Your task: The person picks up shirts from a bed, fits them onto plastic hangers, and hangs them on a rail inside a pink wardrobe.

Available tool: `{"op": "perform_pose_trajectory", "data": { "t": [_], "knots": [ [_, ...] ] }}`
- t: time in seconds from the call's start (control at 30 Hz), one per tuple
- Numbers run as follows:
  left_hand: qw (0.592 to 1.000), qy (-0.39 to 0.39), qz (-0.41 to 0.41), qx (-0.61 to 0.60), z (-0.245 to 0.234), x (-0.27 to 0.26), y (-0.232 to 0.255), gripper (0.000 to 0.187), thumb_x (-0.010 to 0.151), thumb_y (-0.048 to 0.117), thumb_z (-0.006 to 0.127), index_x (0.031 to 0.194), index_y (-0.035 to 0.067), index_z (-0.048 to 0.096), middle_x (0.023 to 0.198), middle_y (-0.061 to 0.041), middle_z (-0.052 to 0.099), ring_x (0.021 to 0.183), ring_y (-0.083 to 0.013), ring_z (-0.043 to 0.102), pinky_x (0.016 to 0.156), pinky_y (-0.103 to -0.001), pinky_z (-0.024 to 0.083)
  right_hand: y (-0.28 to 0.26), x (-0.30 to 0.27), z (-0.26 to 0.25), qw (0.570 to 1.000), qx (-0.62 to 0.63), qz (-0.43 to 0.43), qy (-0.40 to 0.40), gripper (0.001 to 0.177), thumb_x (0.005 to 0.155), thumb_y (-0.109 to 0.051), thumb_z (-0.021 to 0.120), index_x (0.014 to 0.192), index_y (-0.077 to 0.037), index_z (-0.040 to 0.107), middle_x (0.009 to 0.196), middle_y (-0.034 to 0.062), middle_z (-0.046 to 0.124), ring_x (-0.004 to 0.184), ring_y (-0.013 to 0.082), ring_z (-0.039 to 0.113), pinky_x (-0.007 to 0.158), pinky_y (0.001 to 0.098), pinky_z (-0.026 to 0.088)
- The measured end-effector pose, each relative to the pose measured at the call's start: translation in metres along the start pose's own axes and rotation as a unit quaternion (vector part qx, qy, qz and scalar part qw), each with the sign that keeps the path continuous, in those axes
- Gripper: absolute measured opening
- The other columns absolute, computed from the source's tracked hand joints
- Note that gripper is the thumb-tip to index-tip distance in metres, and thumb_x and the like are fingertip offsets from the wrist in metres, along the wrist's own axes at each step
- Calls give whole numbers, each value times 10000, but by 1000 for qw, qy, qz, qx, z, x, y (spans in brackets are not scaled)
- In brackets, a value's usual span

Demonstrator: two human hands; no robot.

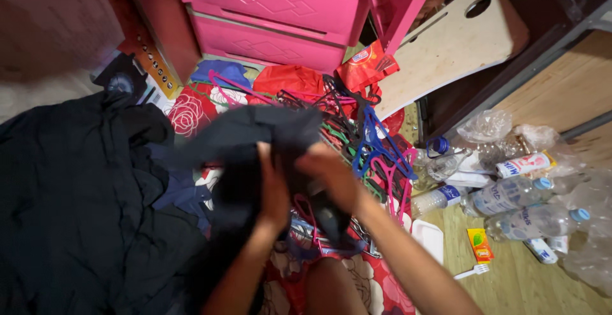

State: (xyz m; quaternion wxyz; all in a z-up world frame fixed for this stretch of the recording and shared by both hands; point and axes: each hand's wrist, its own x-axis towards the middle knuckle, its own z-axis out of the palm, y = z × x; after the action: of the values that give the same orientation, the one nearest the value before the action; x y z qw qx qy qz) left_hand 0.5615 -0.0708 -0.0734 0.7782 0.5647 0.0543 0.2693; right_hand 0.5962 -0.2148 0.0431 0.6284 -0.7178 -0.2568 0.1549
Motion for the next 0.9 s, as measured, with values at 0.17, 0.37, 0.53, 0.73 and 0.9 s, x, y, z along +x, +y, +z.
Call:
{"op": "perform_pose_trajectory", "data": {
  "t": [0.17, 0.37, 0.53, 0.73, 0.9],
  "knots": [
    [937, -170, -87, -292, -6, -16, -60, 469, 1098, 387, 385, 1445, 79, 453, 1419, -135, 517, 1364, -254, 492, 1153, -416, 410, -24, 3, 27, 934, -248, -243, -79, 237, 1017, -222, 659, 1176, -47, 669, 1177, 105, 683, 1146, 298, 651, 1013, 383, 498],
    [826, -77, -177, -529, -1, -18, -32, 670, 1029, 592, 356, 1524, 146, 427, 1491, -69, 530, 1367, -257, 496, 1153, -448, 378, 25, -2, 27, 873, -415, -253, 44, 640, 946, -197, 679, 1515, -32, 436, 1577, 215, 421, 1478, 408, 322, 1163, 523, 253],
    [889, -23, -155, -429, -14, 8, 49, 861, 840, 797, 283, 1524, 275, 303, 1414, 73, 543, 1164, -202, 590, 972, -424, 449, 130, -13, -16, 982, -174, -72, 27, 626, 1125, -391, 300, 1632, -26, 268, 1707, 180, 264, 1590, 328, 210, 1261, 492, 190],
    [936, -57, -98, -332, 8, 1, 88, 727, 1015, 265, 641, 1630, 284, 255, 1365, 70, 520, 1100, -77, 519, 909, -260, 423, 149, -40, -14, 918, 290, 270, 6, 689, 972, -548, 448, 1596, -280, 326, 1515, 124, 484, 1248, 250, 516, 1042, 402, 441],
    [982, 8, 56, -181, 11, 7, 103, 560, 964, 24, 692, 1443, 115, 416, 1207, 25, 540, 1095, -102, 547, 958, -279, 451, 133, -42, 26, 984, -114, -123, 53, 681, 916, -189, 742, 1483, 8, 419, 1411, 155, 583, 1269, 214, 555, 1061, 354, 438]
  ]
}}
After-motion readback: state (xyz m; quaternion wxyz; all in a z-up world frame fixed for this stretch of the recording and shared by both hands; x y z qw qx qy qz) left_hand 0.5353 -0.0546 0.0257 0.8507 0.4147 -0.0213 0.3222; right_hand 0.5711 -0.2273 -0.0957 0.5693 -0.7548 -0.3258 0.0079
